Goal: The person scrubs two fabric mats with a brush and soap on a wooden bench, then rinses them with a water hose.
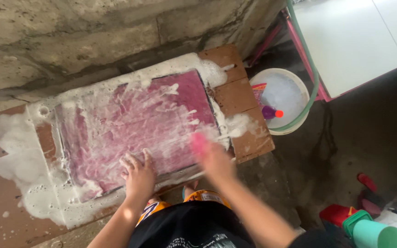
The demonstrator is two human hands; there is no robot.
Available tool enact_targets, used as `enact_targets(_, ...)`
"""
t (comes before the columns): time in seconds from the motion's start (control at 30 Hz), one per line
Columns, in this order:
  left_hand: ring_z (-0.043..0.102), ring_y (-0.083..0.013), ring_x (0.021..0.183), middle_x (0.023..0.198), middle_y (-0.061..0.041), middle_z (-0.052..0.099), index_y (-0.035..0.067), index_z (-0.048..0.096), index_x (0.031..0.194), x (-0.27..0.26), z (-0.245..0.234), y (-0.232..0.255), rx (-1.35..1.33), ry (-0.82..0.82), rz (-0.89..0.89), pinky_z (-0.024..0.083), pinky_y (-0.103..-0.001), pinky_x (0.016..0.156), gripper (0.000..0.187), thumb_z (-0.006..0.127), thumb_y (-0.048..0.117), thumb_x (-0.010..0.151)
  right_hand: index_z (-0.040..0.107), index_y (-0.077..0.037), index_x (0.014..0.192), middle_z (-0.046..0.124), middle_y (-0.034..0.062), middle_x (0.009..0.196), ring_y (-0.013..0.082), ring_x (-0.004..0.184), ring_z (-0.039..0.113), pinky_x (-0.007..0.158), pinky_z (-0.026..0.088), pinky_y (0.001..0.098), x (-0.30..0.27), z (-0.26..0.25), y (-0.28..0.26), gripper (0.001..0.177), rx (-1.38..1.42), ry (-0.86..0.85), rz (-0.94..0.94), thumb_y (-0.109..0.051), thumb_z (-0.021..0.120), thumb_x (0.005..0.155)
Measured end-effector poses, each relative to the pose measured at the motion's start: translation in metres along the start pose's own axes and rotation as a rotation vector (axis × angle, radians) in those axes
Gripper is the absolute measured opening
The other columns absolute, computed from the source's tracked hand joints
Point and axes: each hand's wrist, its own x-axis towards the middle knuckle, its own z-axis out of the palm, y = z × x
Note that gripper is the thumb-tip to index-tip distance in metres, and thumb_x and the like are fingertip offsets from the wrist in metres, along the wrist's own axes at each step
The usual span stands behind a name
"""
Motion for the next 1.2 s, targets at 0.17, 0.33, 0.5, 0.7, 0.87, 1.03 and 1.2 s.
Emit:
enact_targets(0.17,0.011,-0.0653,0.146,0.16,-0.041,0.012,0.015,0.02,0.161,-0.001,-0.012,0.005,0.017,-0.026,-0.008,0.032,-0.075,0.106,0.079,0.056,0.038,0.094,0.061,-0.011,0.124,0.064,0.0141,0.107,0.0342,0.093,0.068,0.079,0.057,0.0511,0.025,-0.027,0.041,0.043,-0.306,-0.019,0.299,-0.046,0.061,0.099)
enact_targets(0.33,0.007,-0.0631,0.148,0.16,-0.04,0.01,0.014,0.014,0.161,-0.009,-0.022,0.019,-0.021,-0.094,-0.073,0.029,-0.075,0.11,0.106,0.072,0.056,0.083,0.061,-0.013,0.137,0.066,0.0171,0.114,0.0402,0.103,0.065,0.083,0.054,0.053,-0.009,0.046,-0.01,0.056,-0.035,-0.114,-0.256,-0.034,0.07,0.086)
enact_targets(0.5,0.01,-0.0619,0.148,0.16,-0.04,0.012,0.014,0.016,0.161,-0.005,-0.018,0.017,0.001,-0.033,-0.069,0.03,-0.075,0.108,0.108,0.075,0.055,0.081,0.06,-0.015,0.127,0.065,0.0162,0.114,0.0366,0.1,0.066,0.08,0.055,0.0513,0.003,0.01,0.028,0.04,-0.194,-0.187,0.058,-0.042,0.063,0.098)
enact_targets(0.7,0.009,-0.0627,0.148,0.159,-0.041,0.012,0.012,0.015,0.161,-0.006,-0.022,0.02,0.007,-0.03,-0.067,0.031,-0.077,0.106,0.109,0.075,0.054,0.081,0.062,-0.012,0.133,0.069,0.0184,0.113,0.0412,0.093,0.068,0.07,0.056,0.0559,-0.002,-0.005,0.023,0.047,0.006,-0.01,-0.092,-0.036,0.062,0.093)
enact_targets(0.87,0.011,-0.0626,0.148,0.159,-0.041,0.014,0.012,0.017,0.161,-0.008,-0.022,0.02,-0.008,0.004,-0.061,0.032,-0.077,0.105,0.108,0.077,0.052,0.08,0.062,-0.01,0.124,0.07,0.0189,0.1,0.0385,0.088,0.069,0.073,0.057,0.0531,0.0,0.035,0.011,0.038,-0.164,-0.323,-0.125,-0.037,0.061,0.098)
enact_targets(1.03,0.011,-0.0615,0.148,0.16,-0.04,0.013,0.012,0.018,0.161,-0.012,-0.025,0.022,-0.019,0.0,-0.088,0.031,-0.076,0.107,0.107,0.077,0.049,0.08,0.053,-0.006,0.124,0.066,0.0223,0.103,0.0407,0.081,0.069,0.065,0.056,0.0535,0.07,-0.001,0.057,0.05,-0.286,-0.028,0.019,-0.044,0.064,0.094)
enact_targets(1.2,0.02,-0.0508,0.148,0.161,-0.033,0.022,0.012,0.032,0.153,-0.018,-0.02,0.04,0.315,0.158,0.046,0.028,-0.064,0.114,0.069,0.062,0.023,0.092,0.049,-0.008,0.137,0.063,0.0225,0.108,0.0429,0.082,0.068,0.067,0.056,0.0542,0.018,0.011,0.062,0.057,-0.288,-0.056,-0.159,-0.044,0.064,0.094)
